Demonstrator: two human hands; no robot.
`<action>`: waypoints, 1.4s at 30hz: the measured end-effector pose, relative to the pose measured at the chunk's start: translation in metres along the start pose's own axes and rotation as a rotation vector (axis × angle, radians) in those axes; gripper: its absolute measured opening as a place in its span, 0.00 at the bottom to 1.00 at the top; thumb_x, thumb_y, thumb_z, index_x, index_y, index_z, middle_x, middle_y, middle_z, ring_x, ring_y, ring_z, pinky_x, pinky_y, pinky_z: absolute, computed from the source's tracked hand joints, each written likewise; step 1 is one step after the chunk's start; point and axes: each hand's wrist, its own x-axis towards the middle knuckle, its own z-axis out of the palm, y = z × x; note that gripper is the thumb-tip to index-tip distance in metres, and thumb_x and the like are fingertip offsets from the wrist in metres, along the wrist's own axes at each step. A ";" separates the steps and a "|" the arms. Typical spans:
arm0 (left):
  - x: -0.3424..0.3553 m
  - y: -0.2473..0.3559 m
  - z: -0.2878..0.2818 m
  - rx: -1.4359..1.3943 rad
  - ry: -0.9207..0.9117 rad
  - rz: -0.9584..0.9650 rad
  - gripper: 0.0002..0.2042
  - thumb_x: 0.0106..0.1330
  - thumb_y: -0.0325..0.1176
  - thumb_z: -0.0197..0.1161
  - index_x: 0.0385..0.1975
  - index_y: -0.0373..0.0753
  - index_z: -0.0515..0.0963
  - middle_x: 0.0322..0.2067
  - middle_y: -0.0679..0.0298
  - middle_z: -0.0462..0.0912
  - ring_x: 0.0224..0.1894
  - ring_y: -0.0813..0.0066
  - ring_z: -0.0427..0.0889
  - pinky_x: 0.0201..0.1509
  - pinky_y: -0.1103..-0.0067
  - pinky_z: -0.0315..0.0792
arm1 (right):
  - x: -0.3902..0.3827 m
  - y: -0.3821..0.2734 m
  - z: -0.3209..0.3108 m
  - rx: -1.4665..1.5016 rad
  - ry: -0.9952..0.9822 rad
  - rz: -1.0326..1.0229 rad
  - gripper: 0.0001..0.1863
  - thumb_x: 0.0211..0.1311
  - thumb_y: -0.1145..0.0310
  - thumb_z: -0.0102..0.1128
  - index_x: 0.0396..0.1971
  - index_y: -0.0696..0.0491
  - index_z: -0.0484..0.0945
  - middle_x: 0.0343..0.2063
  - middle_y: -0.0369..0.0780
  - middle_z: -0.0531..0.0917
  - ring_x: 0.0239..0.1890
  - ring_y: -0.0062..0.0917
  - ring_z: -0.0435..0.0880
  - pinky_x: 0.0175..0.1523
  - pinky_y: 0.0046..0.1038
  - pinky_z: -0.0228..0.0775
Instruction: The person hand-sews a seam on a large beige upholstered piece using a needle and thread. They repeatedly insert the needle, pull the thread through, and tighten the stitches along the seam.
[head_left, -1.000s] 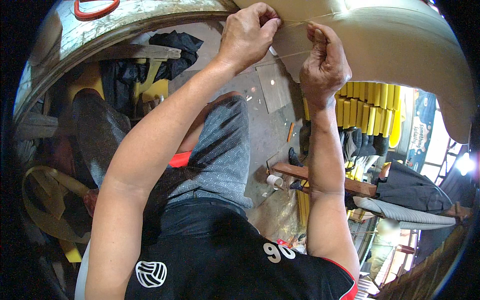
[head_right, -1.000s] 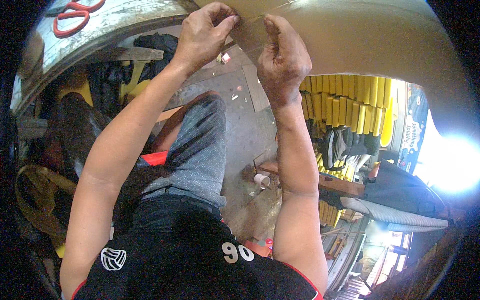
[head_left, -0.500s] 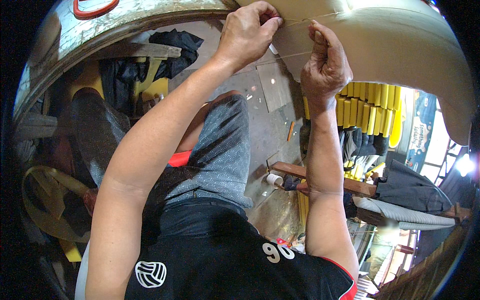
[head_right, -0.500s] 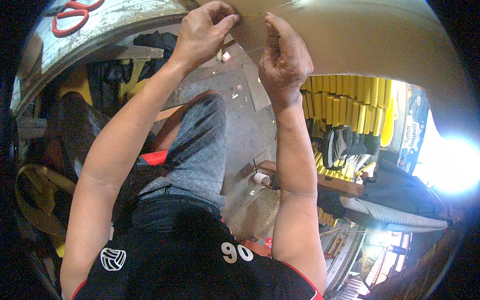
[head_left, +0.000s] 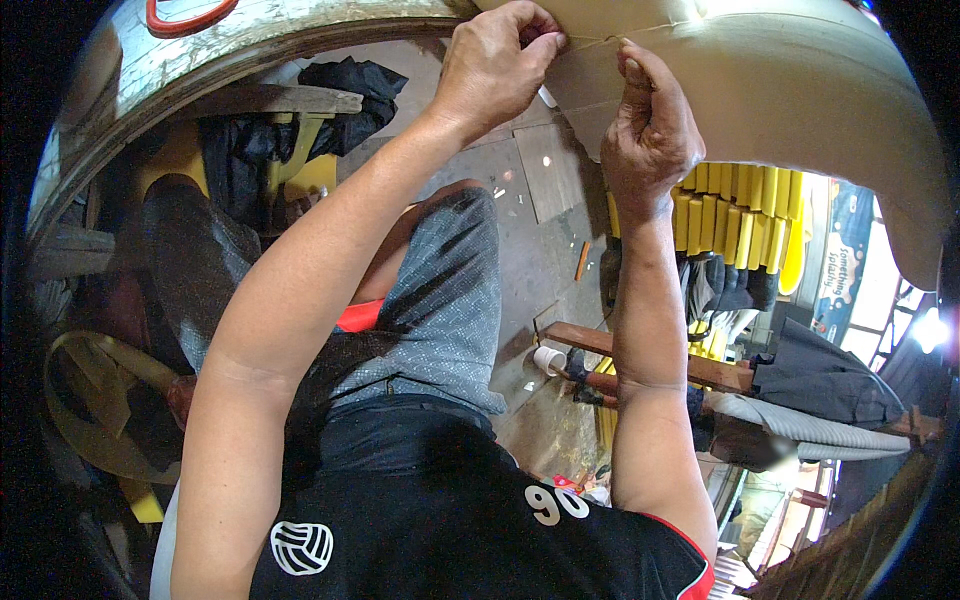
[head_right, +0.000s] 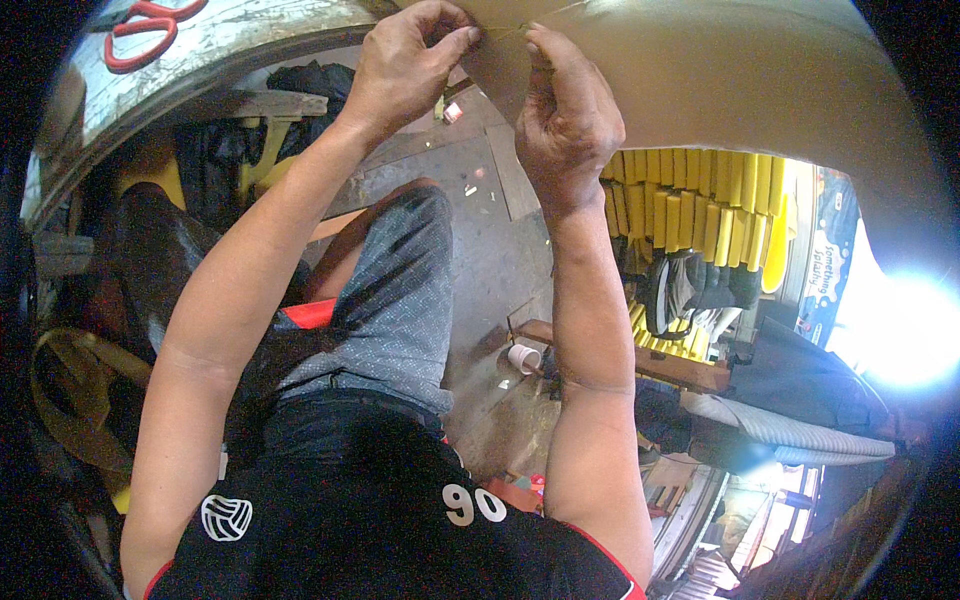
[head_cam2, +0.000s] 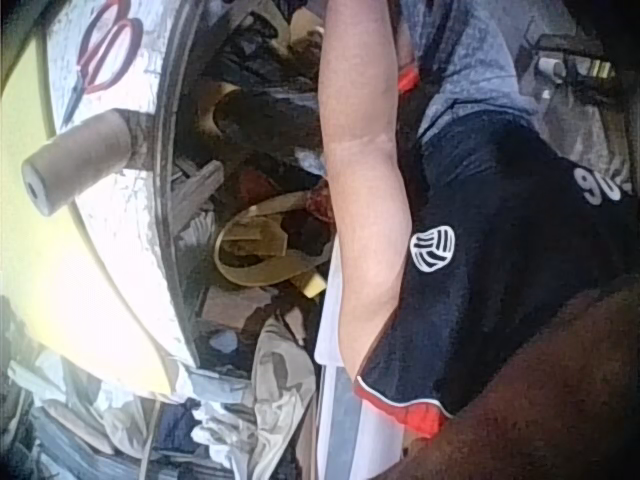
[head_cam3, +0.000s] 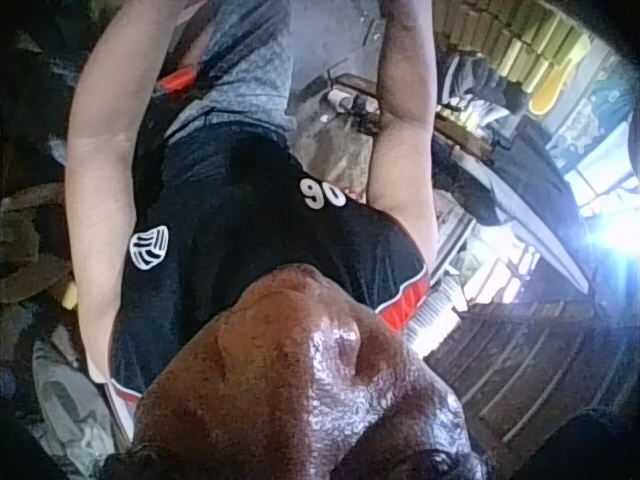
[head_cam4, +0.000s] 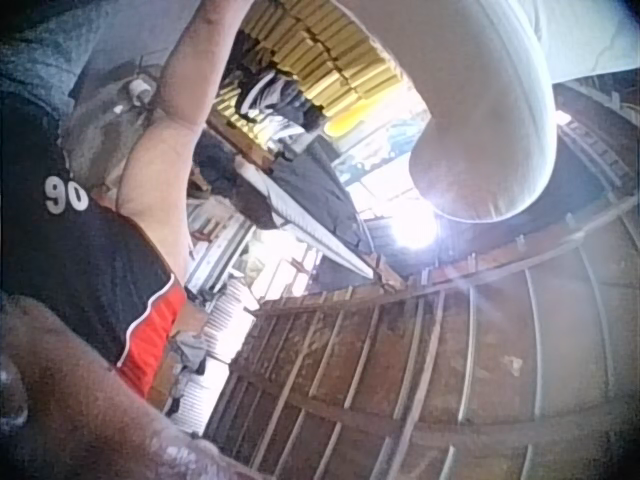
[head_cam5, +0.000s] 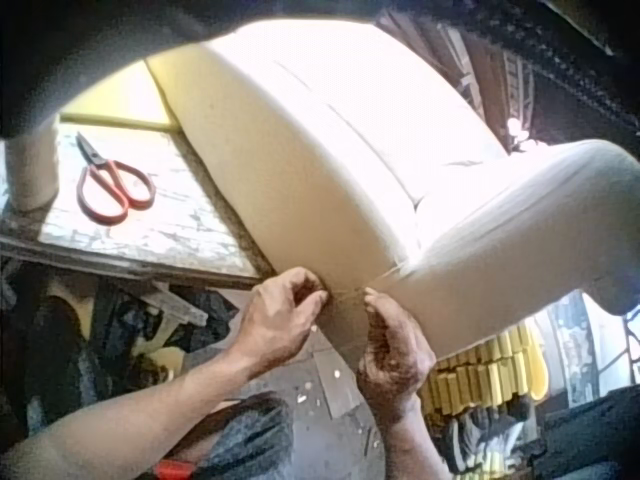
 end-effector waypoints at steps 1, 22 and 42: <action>0.000 0.000 0.000 -0.005 -0.005 -0.010 0.09 0.66 0.33 0.65 0.37 0.32 0.82 0.30 0.49 0.86 0.35 0.58 0.87 0.41 0.68 0.78 | 0.000 -0.001 0.000 0.010 0.001 0.020 0.12 0.62 0.81 0.65 0.44 0.53 0.85 0.40 0.43 0.90 0.42 0.37 0.91 0.48 0.32 0.82; 0.000 -0.002 -0.001 -0.053 -0.018 0.015 0.09 0.67 0.32 0.64 0.37 0.31 0.82 0.29 0.50 0.86 0.34 0.60 0.87 0.41 0.69 0.78 | 0.000 0.003 0.003 -0.035 0.021 -0.163 0.13 0.62 0.83 0.64 0.45 0.55 0.83 0.43 0.46 0.89 0.46 0.39 0.90 0.51 0.34 0.82; 0.000 -0.001 -0.001 0.002 -0.016 0.023 0.10 0.66 0.33 0.65 0.37 0.32 0.82 0.32 0.49 0.86 0.37 0.56 0.87 0.43 0.67 0.78 | -0.003 -0.002 0.001 -0.048 0.038 -0.012 0.09 0.63 0.78 0.67 0.43 0.55 0.85 0.39 0.44 0.90 0.40 0.37 0.91 0.46 0.32 0.82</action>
